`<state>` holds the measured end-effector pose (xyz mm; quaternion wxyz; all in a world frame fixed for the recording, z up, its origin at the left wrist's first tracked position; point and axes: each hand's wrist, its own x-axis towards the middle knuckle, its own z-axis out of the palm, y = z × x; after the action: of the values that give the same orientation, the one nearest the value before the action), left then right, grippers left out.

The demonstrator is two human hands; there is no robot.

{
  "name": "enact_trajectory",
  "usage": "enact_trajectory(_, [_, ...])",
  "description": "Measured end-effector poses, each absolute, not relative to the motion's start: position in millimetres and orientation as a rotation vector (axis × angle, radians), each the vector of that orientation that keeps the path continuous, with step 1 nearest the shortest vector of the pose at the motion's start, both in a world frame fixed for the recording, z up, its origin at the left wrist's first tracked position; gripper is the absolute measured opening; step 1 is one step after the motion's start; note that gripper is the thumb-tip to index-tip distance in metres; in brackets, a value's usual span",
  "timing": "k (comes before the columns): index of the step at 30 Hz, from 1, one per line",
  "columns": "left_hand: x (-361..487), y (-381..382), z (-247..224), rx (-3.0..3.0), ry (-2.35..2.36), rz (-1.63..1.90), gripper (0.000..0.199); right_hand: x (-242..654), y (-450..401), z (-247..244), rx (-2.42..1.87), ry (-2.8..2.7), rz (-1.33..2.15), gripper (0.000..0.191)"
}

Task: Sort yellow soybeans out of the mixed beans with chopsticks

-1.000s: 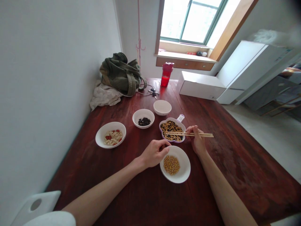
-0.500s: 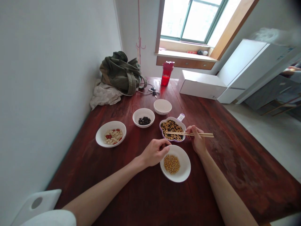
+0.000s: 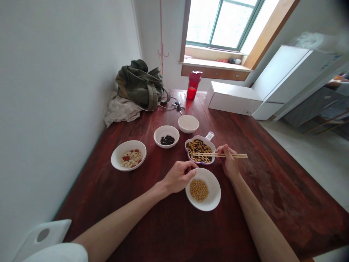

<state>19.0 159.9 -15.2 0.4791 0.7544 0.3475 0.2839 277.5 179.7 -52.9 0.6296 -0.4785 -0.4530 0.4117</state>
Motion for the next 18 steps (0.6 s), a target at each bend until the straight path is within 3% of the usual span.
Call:
enact_trajectory(7, [18.9, 159.1, -17.4, 1.794, 0.918, 0.742, 0.024, 278.5, 178.3, -40.9, -0.992, -0.936, 0.995, 0.050])
enact_trajectory(18, [19.4, 159.3, -20.3, 1.748, 0.950, 0.789, 0.021, 284.6, 169.9, -26.4, -0.884, -0.915, 1.352, 0.054])
